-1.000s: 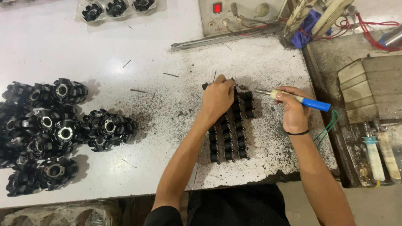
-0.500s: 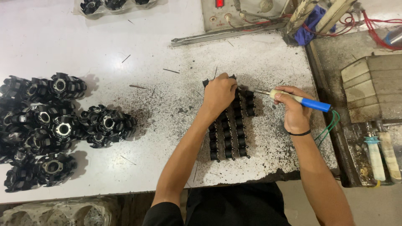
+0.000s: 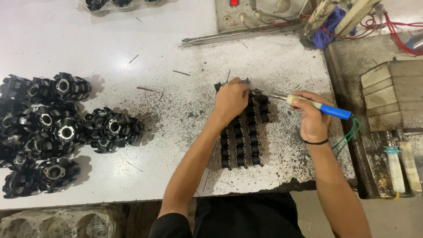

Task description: The person trims excess flash from rows of small black molded wheel components using a heated hand tool, holding each part steady while working around its edges. They then touch the parts with a red probe tool, place trimmed parts into a molded pulp tray, and arrange the finished parts in rows on the workbench.

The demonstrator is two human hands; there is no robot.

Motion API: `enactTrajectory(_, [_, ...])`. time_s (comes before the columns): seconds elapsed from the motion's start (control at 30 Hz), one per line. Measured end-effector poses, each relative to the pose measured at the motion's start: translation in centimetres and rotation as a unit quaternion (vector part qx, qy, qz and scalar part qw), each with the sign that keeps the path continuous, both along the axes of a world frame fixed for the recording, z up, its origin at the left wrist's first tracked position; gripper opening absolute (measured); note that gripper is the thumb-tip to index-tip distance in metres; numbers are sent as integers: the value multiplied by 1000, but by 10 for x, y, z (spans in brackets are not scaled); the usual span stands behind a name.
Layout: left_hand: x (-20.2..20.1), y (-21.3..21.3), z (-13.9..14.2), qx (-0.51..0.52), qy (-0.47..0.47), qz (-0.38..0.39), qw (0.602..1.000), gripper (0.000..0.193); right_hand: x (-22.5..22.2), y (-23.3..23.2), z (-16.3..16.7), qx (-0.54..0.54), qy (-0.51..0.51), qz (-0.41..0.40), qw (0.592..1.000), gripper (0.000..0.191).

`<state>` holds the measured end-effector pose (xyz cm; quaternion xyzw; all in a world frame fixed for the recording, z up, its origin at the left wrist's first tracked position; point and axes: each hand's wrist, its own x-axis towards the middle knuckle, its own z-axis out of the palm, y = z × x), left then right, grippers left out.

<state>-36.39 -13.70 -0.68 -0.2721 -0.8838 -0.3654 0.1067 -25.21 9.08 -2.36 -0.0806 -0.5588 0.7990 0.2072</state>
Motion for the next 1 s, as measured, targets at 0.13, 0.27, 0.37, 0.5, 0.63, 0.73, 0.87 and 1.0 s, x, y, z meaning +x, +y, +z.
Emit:
enactTrajectory(0.13, [0,-2,0,1,-4,3,1000,11,1,0,-1,-7,-7,3,1000,19])
enactTrajectory(0.27, [2,-2,0,-18,-6,6,1000,8,3,-1,0,-1,-4,11,1000,20])
enactTrajectory(0.37, [4,-2,2,-23,11,5,1000,7,2,-1,0,5,-13,0,1000,19])
enactTrajectory(0.5, [5,-1,4,-31,16,7,999,6,3,-1,1,-16,7,-3,1000,20])
enactTrajectory(0.63, [5,-2,2,-31,25,3,999,6,4,-3,0,-7,5,4,1000,21])
enactTrajectory(0.73, [3,-1,2,-27,29,-10,999,6,3,-4,0,5,-2,5,1000,21])
enactTrajectory(0.87, [5,-4,11,-16,30,-19,999,6,8,-2,6,-36,24,-5,999,19])
enactTrajectory(1.0, [25,-15,22,48,50,-12,998,10,30,-7,10,-10,40,-24,999,18])
